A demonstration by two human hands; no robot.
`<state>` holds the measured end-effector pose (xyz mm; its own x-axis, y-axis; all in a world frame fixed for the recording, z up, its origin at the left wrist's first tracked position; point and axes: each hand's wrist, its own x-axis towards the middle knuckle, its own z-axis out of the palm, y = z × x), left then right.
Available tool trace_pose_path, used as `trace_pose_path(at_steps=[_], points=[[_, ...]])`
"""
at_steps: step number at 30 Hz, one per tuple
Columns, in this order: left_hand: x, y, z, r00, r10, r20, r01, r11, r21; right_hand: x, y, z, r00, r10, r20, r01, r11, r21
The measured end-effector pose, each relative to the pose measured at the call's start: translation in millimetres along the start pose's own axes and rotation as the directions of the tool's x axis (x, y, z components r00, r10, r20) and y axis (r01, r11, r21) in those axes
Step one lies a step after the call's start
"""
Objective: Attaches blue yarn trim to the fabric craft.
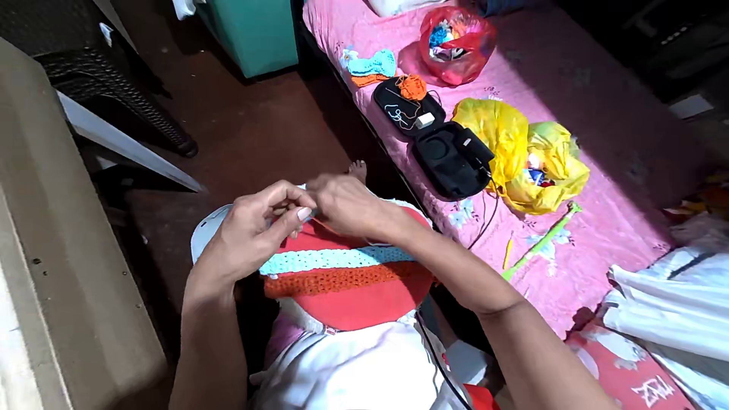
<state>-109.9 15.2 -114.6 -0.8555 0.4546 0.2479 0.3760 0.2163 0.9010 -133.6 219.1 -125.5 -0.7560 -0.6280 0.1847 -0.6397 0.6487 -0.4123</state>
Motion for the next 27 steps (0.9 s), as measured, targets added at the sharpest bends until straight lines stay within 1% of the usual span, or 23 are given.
trace_pose_path(at_steps=[1, 2, 3, 4, 6, 7, 8, 9, 11, 12, 13, 14, 15, 16, 17, 20, 21, 22, 23, 24, 25, 26, 27], points=[[4.4, -0.7, -2.2, 1.000, 0.000, -0.011, 0.000, 0.998, -0.062, -0.3, -0.3, 6.0, 0.994, -0.088, 0.071, 0.082, 0.993, 0.089], [8.5, -4.5, -3.7, 1.000, -0.007, -0.025, 0.004, 0.994, -0.111, -2.6, 2.4, 7.2, 0.982, -0.148, 0.114, 0.121, 0.969, 0.216], [12.5, -10.6, -3.4, 0.999, -0.017, -0.040, 0.011, 0.988, -0.155, -6.4, 5.6, 4.8, 0.973, -0.179, 0.149, 0.111, 0.919, 0.378], [16.8, -17.8, -1.0, 0.998, -0.029, -0.049, 0.018, 0.979, -0.205, -10.8, 8.1, 1.0, 0.965, -0.194, 0.177, 0.070, 0.839, 0.540], [26.3, -30.9, 8.4, 0.996, -0.065, -0.058, 0.044, 0.952, -0.303, -19.1, 10.8, -4.1, 0.962, -0.166, 0.214, -0.075, 0.597, 0.799], [28.3, -37.1, 13.2, 0.996, -0.075, -0.053, 0.055, 0.951, -0.303, -22.7, 12.2, -3.2, 0.971, -0.108, 0.213, -0.134, 0.493, 0.859], [28.0, -42.7, 17.0, 0.995, -0.079, -0.052, 0.065, 0.970, -0.234, -25.3, 15.1, -2.1, 0.976, -0.032, 0.215, -0.178, 0.450, 0.875], [25.6, -48.0, 18.9, 0.995, -0.080, -0.052, 0.074, 0.992, -0.104, -27.2, 20.5, -3.1, 0.972, 0.029, 0.234, -0.219, 0.478, 0.850], [21.4, -56.0, 20.3, 0.997, -0.055, -0.060, 0.065, 0.981, 0.182, -31.1, 29.6, -7.2, 0.958, 0.157, 0.242, -0.284, 0.657, 0.699], [20.0, -57.7, 21.0, 0.998, -0.035, -0.060, 0.050, 0.961, 0.273, -33.8, 31.8, -10.2, 0.956, 0.223, 0.189, -0.292, 0.761, 0.579], [18.7, -58.0, 22.2, 0.998, -0.017, -0.057, 0.035, 0.944, 0.329, -36.8, 32.0, -11.4, 0.953, 0.291, 0.089, -0.300, 0.852, 0.429], [18.1, -57.9, 23.5, 0.999, -0.002, -0.052, 0.021, 0.931, 0.364, -39.5, 30.8, -11.1, 0.948, 0.314, -0.053, -0.288, 0.915, 0.281], [19.2, -58.3, 24.9, 0.999, 0.009, -0.049, 0.011, 0.923, 0.384, -42.1, 28.2, -10.2, 0.942, 0.284, -0.176, -0.253, 0.950, 0.182], [21.1, -59.1, 25.7, 0.999, 0.009, -0.050, 0.011, 0.922, 0.388, -44.8, 23.8, -8.5, 0.944, 0.220, -0.246, -0.195, 0.973, 0.121], [22.8, -59.6, 25.3, 0.999, -0.005, -0.049, 0.024, 0.925, 0.379, -47.9, 16.2, -5.0, 0.957, 0.150, -0.249, -0.132, 0.987, 0.087], [23.9, -59.5, 22.0, 0.995, -0.091, -0.042, 0.100, 0.941, 0.322, -57.4, -9.9, 23.1, 0.997, 0.023, -0.076, -0.030, 0.994, -0.101], [24.6, -59.6, 21.8, 0.993, -0.112, -0.040, 0.118, 0.944, 0.309, -58.9, -13.4, 34.2, 0.996, -0.016, -0.087, 0.002, 0.987, -0.159], [25.7, -60.4, 22.0, 0.991, -0.131, -0.038, 0.136, 0.945, 0.298, -59.2, -15.6, 39.8, 0.988, -0.066, -0.139, 0.040, 0.982, -0.184], [27.8, -61.1, 22.7, 0.988, -0.149, -0.044, 0.156, 0.945, 0.287, -58.8, -19.0, 36.7, 0.974, -0.113, -0.194, 0.085, 0.986, -0.146], [30.5, -61.5, 23.9, 0.984, -0.171, -0.058, 0.180, 0.947, 0.265, -58.8, -24.3, 24.6, 0.966, -0.130, -0.223, 0.133, 0.991, -0.005], [31.4, -62.0, 25.5, 0.980, -0.181, -0.077, 0.195, 0.952, 0.235, -59.9, -31.5, 5.4, 0.964, -0.118, -0.239, 0.173, 0.959, 0.223], [31.2, -62.0, 26.9, 0.978, -0.187, -0.096, 0.204, 0.956, 0.212, -62.8, -38.9, -18.4, 0.962, -0.084, -0.259, 0.202, 0.856, 0.476], [30.5, -61.8, 27.9, 0.975, -0.190, -0.115, 0.210, 0.958, 0.196, -68.6, -44.9, -45.1, 0.958, -0.036, -0.286, 0.230, 0.690, 0.687]])
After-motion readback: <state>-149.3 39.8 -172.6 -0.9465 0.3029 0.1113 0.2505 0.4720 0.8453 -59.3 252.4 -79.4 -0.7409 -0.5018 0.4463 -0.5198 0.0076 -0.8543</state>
